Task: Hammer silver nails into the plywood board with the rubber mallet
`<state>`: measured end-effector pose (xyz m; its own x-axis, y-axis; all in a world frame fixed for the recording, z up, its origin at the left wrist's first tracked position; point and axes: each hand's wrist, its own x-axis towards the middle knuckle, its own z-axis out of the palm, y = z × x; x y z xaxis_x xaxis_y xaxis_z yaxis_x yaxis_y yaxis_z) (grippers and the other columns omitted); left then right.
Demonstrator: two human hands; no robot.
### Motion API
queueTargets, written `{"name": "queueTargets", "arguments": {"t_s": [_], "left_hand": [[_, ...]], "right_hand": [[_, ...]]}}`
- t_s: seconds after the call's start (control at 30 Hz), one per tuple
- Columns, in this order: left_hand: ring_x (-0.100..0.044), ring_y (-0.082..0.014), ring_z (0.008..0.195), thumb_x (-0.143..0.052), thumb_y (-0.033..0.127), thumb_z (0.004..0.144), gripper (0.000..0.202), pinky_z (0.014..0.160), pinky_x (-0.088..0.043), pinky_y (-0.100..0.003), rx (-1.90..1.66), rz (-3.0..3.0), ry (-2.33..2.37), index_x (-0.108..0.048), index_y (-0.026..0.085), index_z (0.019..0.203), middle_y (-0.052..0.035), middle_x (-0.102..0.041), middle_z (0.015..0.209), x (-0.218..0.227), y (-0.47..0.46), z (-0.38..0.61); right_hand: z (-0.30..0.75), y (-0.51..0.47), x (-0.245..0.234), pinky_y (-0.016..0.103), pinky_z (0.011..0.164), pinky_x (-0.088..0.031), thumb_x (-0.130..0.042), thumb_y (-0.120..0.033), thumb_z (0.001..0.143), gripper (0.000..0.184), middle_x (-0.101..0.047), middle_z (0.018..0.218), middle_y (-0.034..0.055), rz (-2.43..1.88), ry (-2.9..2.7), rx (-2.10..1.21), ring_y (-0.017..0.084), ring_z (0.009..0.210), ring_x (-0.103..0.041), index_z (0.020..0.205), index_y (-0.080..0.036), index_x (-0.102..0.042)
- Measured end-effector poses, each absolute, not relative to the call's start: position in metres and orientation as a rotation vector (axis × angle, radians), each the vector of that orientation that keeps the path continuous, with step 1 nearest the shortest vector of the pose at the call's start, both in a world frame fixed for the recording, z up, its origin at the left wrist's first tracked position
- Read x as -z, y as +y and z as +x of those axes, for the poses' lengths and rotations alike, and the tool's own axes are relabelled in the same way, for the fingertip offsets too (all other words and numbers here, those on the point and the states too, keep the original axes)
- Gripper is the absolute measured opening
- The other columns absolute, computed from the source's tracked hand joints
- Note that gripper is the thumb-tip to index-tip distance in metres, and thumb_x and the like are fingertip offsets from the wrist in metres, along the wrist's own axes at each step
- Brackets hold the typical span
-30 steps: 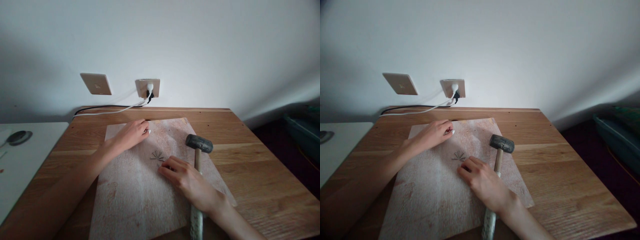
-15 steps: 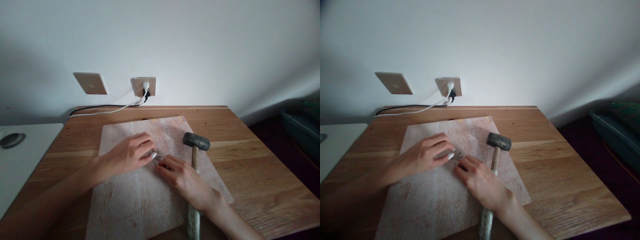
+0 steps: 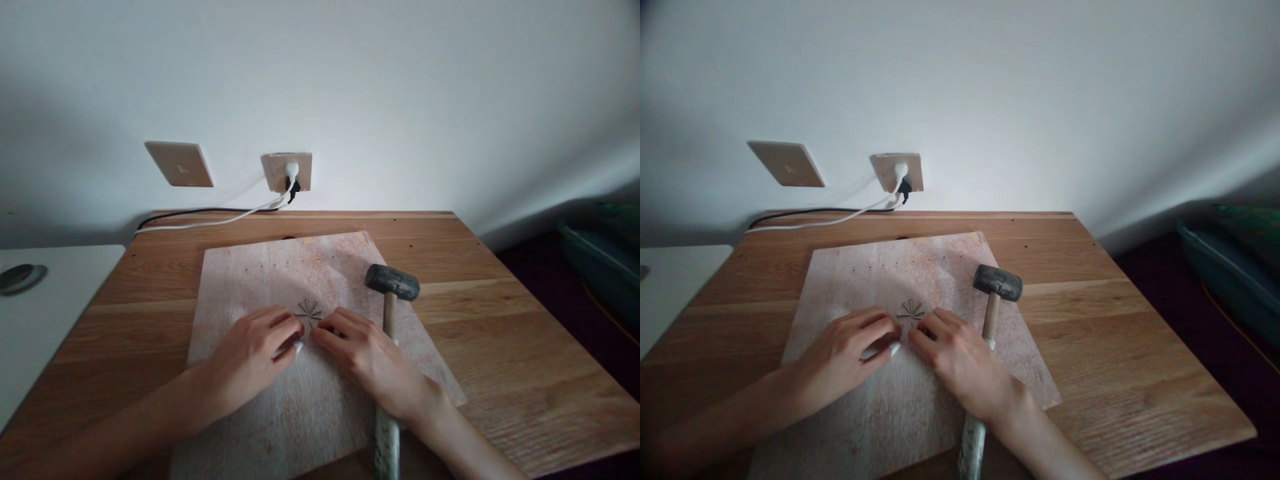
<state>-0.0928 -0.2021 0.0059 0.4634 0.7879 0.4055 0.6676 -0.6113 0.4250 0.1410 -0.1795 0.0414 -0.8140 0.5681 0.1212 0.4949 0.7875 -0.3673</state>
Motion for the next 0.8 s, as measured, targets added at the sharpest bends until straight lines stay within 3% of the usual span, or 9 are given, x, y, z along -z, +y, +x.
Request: {"name": "queueTargets", "arguments": {"t_s": [0.37, 0.8], "left_hand": [[-0.07, -0.0181, 0.081, -0.063, 0.003, 0.092, 0.02, 0.071, -0.059, -0.03, -0.951, 2.583, 1.208, -0.069, 0.018, 0.104, -0.0026, -0.07, 0.093, 0.0007, -0.2007, -0.0944], [-0.069, -0.0173, 0.077, -0.058, 0.003, 0.096, 0.019, 0.068, -0.059, -0.03, -0.951, 2.617, 1.171, -0.071, 0.017, 0.096, -0.0028, -0.07, 0.09, -0.0009, -0.1969, -0.0929]], "right_hand": [[0.1388, -0.1785, -0.0459, 0.035, 0.076, -0.059, -0.07, -0.006, 0.099, 0.011, -0.071, 0.101, 0.0069, -0.849, -2.779, -0.472, 0.023, 0.092, -0.067, 0.108, -0.012, -0.073], [0.1381, -0.179, -0.0391, 0.035, 0.076, -0.056, -0.074, -0.007, 0.097, 0.013, -0.07, 0.1, 0.006, -0.822, -2.735, -0.37, 0.022, 0.091, -0.065, 0.109, -0.012, -0.072]]}}
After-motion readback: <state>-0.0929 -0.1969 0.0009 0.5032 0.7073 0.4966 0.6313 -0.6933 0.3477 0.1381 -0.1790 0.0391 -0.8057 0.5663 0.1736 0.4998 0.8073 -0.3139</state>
